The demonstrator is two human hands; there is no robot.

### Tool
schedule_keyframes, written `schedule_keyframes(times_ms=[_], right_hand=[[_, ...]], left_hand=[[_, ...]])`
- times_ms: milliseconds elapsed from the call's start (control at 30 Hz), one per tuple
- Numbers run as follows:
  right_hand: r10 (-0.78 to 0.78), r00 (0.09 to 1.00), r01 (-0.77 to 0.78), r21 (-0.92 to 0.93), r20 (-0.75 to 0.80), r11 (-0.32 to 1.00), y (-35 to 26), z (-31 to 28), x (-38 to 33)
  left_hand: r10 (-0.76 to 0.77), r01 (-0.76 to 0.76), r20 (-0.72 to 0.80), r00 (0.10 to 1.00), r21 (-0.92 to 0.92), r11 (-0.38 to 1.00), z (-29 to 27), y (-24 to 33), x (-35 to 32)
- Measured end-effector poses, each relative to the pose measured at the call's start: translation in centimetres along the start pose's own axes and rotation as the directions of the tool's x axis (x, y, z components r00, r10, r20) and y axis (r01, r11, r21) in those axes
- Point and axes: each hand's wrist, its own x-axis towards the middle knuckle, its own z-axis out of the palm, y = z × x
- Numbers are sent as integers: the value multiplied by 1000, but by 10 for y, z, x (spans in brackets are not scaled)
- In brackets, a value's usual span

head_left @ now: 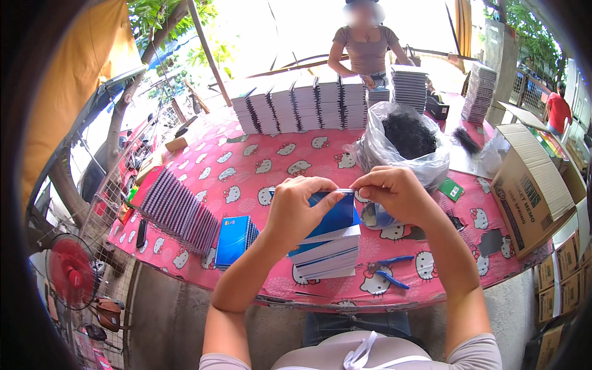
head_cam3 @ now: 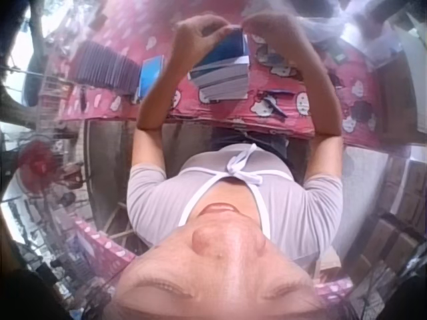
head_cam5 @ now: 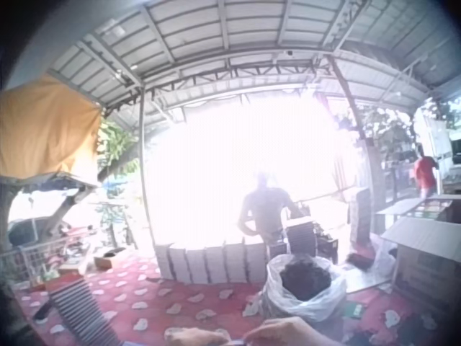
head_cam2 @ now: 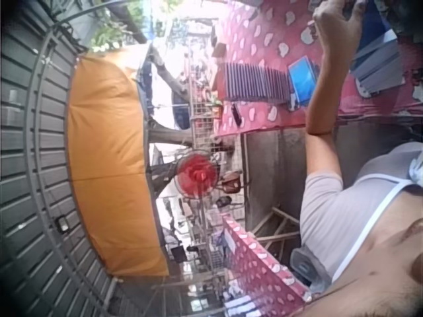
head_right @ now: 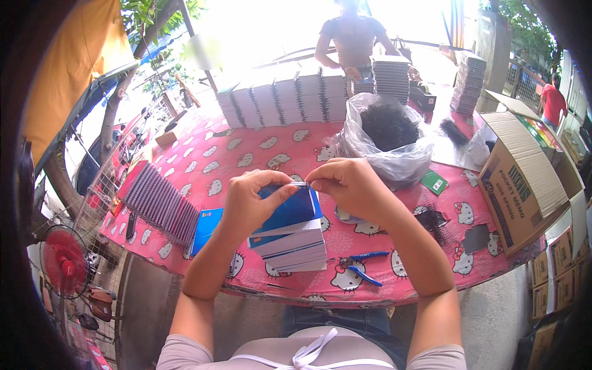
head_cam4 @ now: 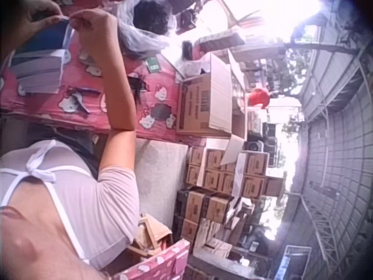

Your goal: The person assembles notebooks by sliding spiral bindings into the pre-punched holes of notebook covers and paper stacks, using pliers to trim and secure the wire, and gathering finished notebook components from a large bag.

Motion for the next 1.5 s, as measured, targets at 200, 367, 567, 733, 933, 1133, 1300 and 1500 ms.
schedule_keyframes(times_ms=[200,367,567,733,933,1133,1300,1500], right_hand=[[-30,996,30,5,82,1000,3,-6,-2],[-169,985,159,-192,-36,968,6,-1,-7],[-50,999,52,-204,15,978,11,10,1],[-207,971,148,-382,-119,912,-4,12,-7],[-197,975,140,-408,-101,902,-1,20,-5],[-115,989,65,-432,-91,900,-9,24,-1],[-155,987,160,-113,52,981,29,-11,28],[175,910,-206,45,375,977,96,25,26]], left_hand=[[13,10,-122,992,181,983,7,9,-12],[14,36,-240,971,201,979,26,11,-17],[-76,102,-211,975,117,988,18,18,-17],[-76,107,-235,969,123,987,24,16,-17],[-59,90,-208,976,140,986,20,15,-18],[-53,82,-213,976,133,988,18,10,-20],[-47,69,-209,977,101,992,16,14,-21],[-76,86,-179,981,48,995,12,13,-25]])
